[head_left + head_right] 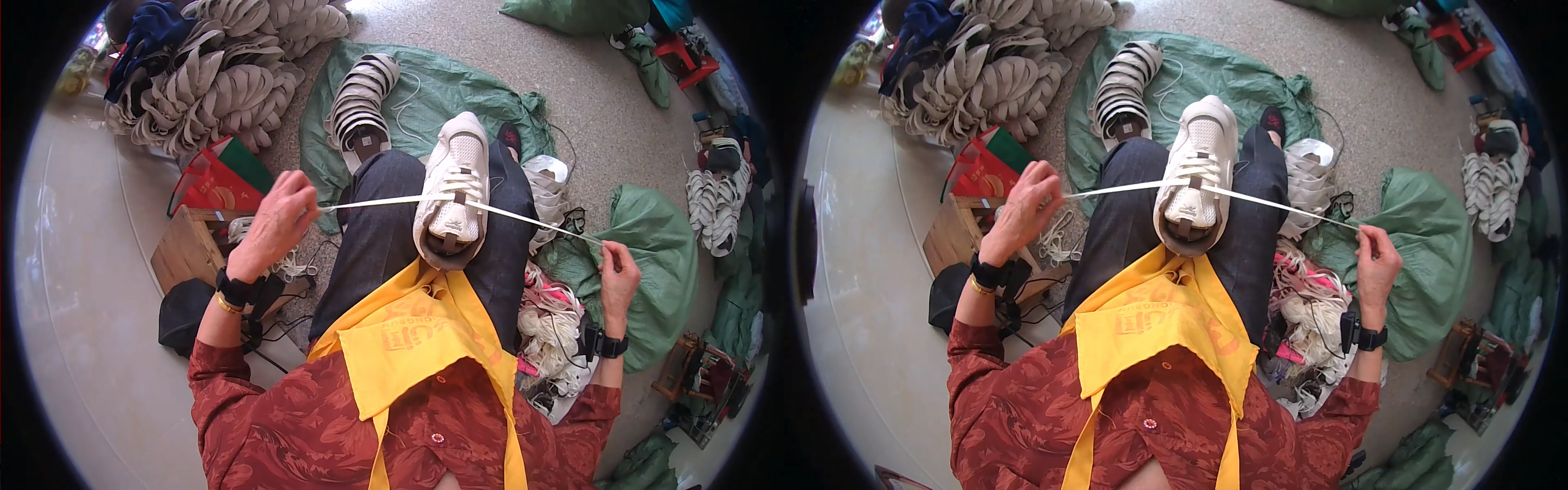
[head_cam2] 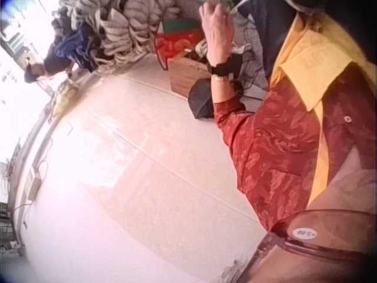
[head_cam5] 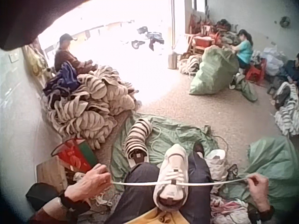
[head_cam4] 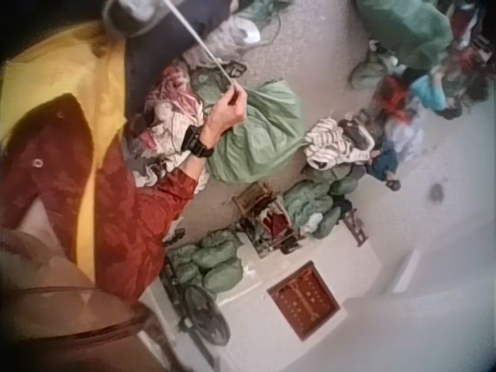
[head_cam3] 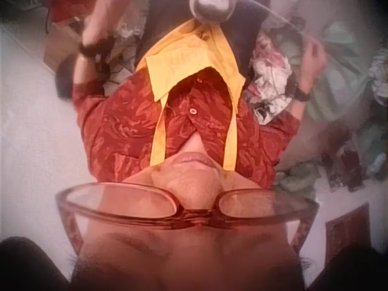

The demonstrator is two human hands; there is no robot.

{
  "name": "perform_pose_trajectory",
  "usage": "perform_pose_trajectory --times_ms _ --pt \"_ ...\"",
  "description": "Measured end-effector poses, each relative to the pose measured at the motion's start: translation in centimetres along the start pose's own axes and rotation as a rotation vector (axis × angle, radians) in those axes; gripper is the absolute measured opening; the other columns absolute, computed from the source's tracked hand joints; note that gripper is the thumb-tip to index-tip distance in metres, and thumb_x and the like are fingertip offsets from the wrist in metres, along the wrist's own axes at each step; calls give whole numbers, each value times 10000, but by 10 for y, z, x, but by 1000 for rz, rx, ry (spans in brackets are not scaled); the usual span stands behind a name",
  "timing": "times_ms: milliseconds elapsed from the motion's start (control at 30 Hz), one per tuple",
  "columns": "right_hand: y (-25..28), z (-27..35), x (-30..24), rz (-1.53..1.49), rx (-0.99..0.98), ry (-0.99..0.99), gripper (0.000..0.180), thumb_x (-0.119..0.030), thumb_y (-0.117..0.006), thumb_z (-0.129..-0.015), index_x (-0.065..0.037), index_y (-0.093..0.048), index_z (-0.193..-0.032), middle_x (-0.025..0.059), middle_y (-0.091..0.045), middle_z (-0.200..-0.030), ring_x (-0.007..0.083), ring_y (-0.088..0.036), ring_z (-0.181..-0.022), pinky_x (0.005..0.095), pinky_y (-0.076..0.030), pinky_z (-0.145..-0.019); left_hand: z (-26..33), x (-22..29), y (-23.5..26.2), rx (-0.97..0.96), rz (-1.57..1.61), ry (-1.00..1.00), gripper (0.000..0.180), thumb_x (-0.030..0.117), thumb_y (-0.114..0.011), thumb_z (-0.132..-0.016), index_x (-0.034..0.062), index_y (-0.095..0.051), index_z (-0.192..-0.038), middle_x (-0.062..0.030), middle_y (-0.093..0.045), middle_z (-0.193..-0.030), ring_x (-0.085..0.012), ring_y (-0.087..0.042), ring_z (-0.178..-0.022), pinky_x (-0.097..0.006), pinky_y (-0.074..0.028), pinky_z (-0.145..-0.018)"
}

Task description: The recorder is sitting on the floor and threading laces into white sneakers.

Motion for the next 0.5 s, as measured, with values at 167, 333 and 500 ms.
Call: perform_pose_trajectory --times_ms 167,333,500 --pt "22 -6 56 -44 38 -83 111 -70 -672 -998 -37 -736 -1083 -7 -719 -851 48 -618 -662 221 -500 -585 22 -65 17 40 -72 212 168 22 -693 -864 -7 -529 -881 -159 -541 -888 -368 -574 -882 -448 -471 -773" --pt "38 -10 104 -47 32 -142 124 -75 -658 -1009 -35 -728 -1103 12 -727 -882 49 -631 -665 220 -513 -571 43 -128 40 80 -91 366 155 38 -681 -878 7 -529 -894 -158 -582 -810 -362 -603 -783 -443 -476 -703" --pt "36 -8 121 -55 19 -162 133 -58 -649 -1003 -26 -729 -1105 22 -730 -872 67 -652 -664 235 -523 -562 52 -154 56 117 -80 441 151 33 -679 -896 -5 -536 -921 -159 -570 -776 -329 -574 -710 -410 -458 -659"
Point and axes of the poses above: each hand's wrist, its own z-axis away from the middle knuckle, its own y-axis out of the back of the hand, x = y × z, the point moved 9 cm from there along -z, towards the middle knuckle
